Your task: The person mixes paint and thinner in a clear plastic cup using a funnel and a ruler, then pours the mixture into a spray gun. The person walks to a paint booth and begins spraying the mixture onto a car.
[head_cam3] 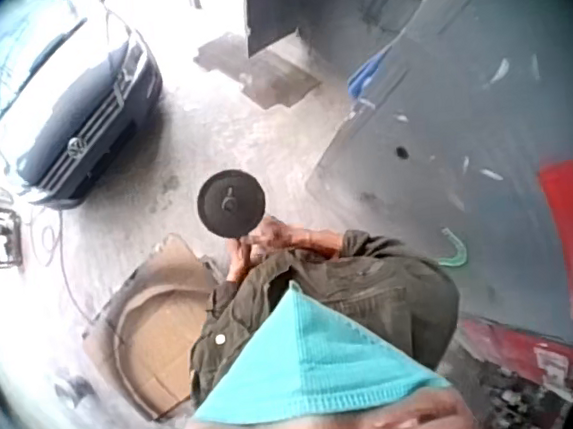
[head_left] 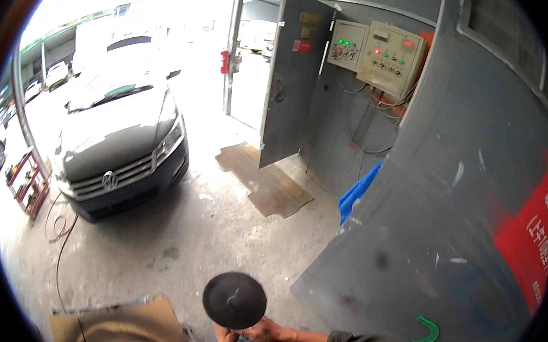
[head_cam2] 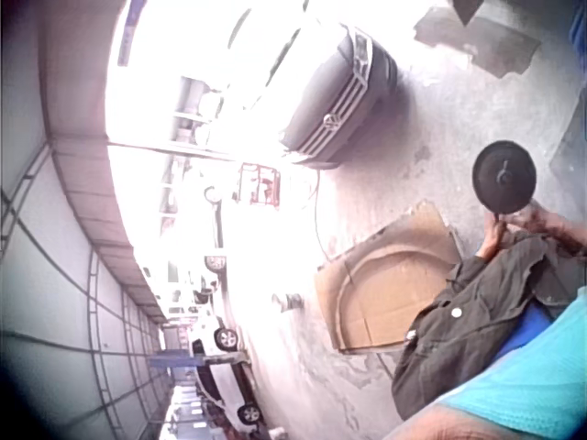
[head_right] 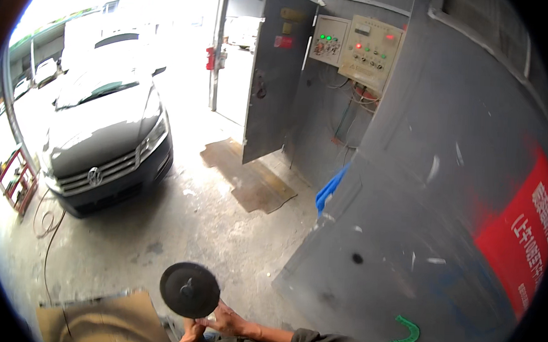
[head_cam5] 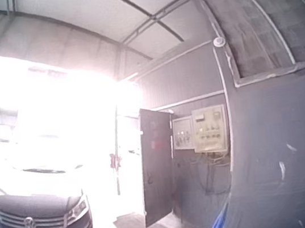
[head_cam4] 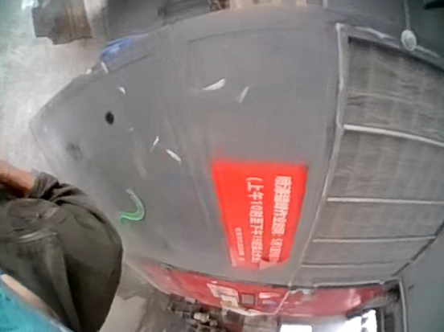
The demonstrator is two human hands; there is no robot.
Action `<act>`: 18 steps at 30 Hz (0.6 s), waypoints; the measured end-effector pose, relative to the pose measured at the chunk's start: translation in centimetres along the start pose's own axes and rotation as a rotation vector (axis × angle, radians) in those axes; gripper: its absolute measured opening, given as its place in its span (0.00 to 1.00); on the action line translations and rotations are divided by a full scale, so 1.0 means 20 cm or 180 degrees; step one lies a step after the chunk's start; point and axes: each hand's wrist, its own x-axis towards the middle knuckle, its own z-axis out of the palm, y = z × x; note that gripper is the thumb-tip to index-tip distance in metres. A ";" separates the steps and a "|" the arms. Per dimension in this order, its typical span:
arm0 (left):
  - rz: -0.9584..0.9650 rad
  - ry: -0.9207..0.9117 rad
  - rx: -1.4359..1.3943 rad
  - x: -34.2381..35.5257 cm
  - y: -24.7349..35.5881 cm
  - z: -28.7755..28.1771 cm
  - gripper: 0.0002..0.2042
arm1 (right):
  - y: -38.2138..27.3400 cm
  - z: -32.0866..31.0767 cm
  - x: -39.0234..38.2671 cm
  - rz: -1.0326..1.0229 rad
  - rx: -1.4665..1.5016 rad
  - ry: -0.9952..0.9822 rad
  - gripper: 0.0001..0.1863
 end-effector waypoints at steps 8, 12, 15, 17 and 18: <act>-0.1026 0.0633 -0.0438 1.00 -0.31 -0.07 0.01 | 0.29 -0.66 0.71 0.0805 0.0798 0.1297 0.24; -0.0994 0.0799 -0.0691 1.54 -0.30 0.02 0.08 | 0.65 -1.14 1.02 0.0829 0.1145 0.2041 0.19; -0.1350 0.1001 -0.0768 1.92 -0.45 0.06 0.10 | 0.80 -1.56 1.29 0.0736 0.1148 0.2491 0.16; -0.1234 0.0554 -0.0178 2.06 -0.68 -0.06 0.07 | 0.84 -1.81 1.53 0.0516 0.1186 0.2800 0.14; -0.0954 0.0800 -0.0175 2.18 -0.60 -0.01 0.09 | 0.85 -1.92 1.64 0.0478 0.1150 0.2797 0.14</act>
